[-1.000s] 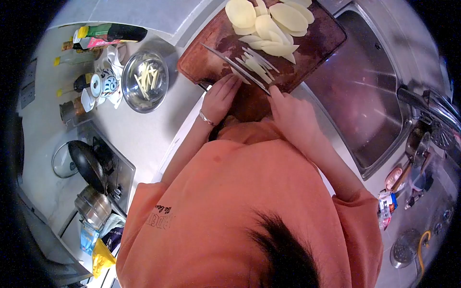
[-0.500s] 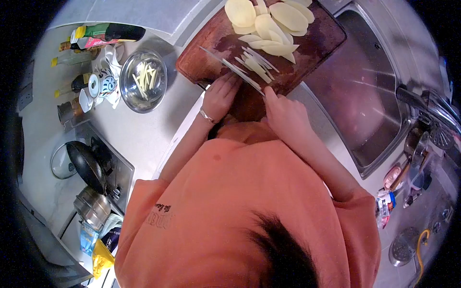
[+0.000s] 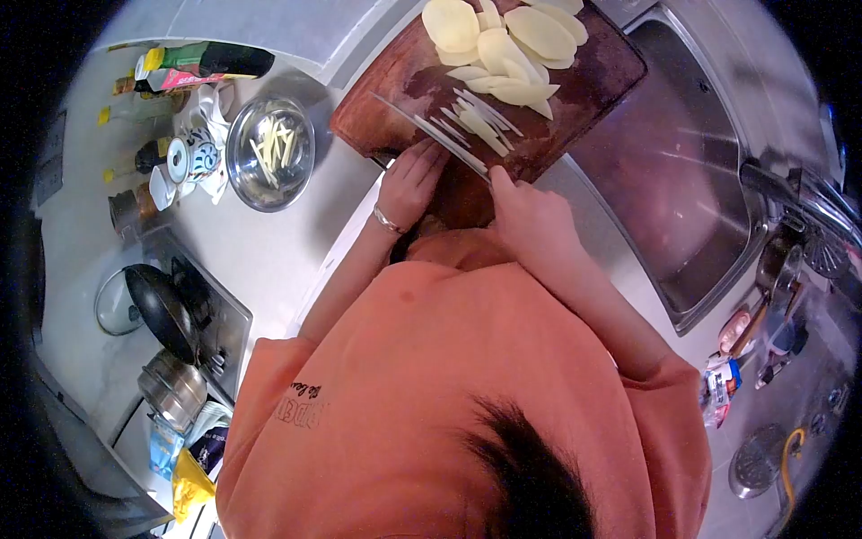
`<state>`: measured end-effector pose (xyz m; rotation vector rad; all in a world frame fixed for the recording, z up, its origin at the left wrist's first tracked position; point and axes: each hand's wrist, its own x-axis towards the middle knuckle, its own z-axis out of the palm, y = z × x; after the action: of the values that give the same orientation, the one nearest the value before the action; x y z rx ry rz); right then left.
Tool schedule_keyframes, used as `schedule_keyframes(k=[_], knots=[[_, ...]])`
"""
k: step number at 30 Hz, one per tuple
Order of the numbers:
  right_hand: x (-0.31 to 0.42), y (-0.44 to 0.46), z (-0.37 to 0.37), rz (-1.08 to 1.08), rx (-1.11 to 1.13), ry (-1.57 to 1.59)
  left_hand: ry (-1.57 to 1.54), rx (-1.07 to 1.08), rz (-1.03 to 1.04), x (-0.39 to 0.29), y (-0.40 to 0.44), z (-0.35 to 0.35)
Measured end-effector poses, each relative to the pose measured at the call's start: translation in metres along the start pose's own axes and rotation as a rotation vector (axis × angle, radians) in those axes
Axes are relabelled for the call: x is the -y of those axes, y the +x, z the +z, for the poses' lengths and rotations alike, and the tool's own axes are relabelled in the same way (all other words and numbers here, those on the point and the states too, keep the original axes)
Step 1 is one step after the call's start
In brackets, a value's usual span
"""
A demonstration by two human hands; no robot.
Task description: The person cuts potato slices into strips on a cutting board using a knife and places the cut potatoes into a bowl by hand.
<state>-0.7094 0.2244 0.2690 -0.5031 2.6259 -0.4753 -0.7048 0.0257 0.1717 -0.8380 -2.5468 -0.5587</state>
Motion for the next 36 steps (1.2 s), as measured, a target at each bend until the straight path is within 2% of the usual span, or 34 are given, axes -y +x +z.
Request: schedule_keyframes(k=[4, 8, 10, 14, 16, 17, 18, 20, 24, 28, 30, 33, 36], knots=[[-0.003, 0.016, 0.009, -0.045, -0.149, 0.097, -0.004, 0.017, -0.035, -0.001, 0.004, -0.001], [-0.008, 0.016, -0.013, -0.010, -0.193, 0.201, 0.007, 0.051, 0.022, 0.008, 0.011, -0.007], [-0.010, 0.010, -0.030, -0.010, -0.255, 0.194, -0.002, 0.165, 0.088, 0.017, 0.021, -0.011], [-0.022, 0.005, -0.049, -0.023, -0.301, 0.138, 0.072, 0.202, 0.245, 0.033, 0.059, -0.014], [-0.028, 0.003, -0.055, -0.023, -0.326, 0.126, 0.076, 0.323, 0.390, 0.039, 0.080, -0.015], [-0.030, 0.001, -0.057, -0.020, -0.336, 0.126, 0.075, 0.423, 0.375, 0.039, 0.086, -0.012], [-0.032, 0.000, -0.060, -0.021, -0.351, 0.121, 0.079, 0.421, 0.383, 0.038, 0.094, -0.011], [-0.036, -0.002, -0.063, -0.023, -0.375, 0.118, 0.123, 0.682, 0.421, 0.033, 0.110, -0.009], [-0.042, -0.007, -0.060, -0.012, -0.400, 0.083, 0.237, 0.778, 0.499, 0.026, 0.128, -0.006], [-0.048, -0.012, -0.054, 0.011, -0.406, 0.084, 0.234, 0.731, 0.526, 0.033, 0.124, -0.003], [-0.049, -0.014, -0.052, 0.024, -0.398, 0.098, 0.164, 0.817, 0.456, 0.036, 0.121, -0.006], [-0.051, -0.015, -0.049, 0.035, -0.394, 0.115, 0.080, 0.796, 0.444, 0.043, 0.115, -0.006], [-0.050, -0.016, -0.047, 0.023, -0.395, 0.107, 0.165, 0.821, 0.384, 0.051, 0.111, -0.005]])
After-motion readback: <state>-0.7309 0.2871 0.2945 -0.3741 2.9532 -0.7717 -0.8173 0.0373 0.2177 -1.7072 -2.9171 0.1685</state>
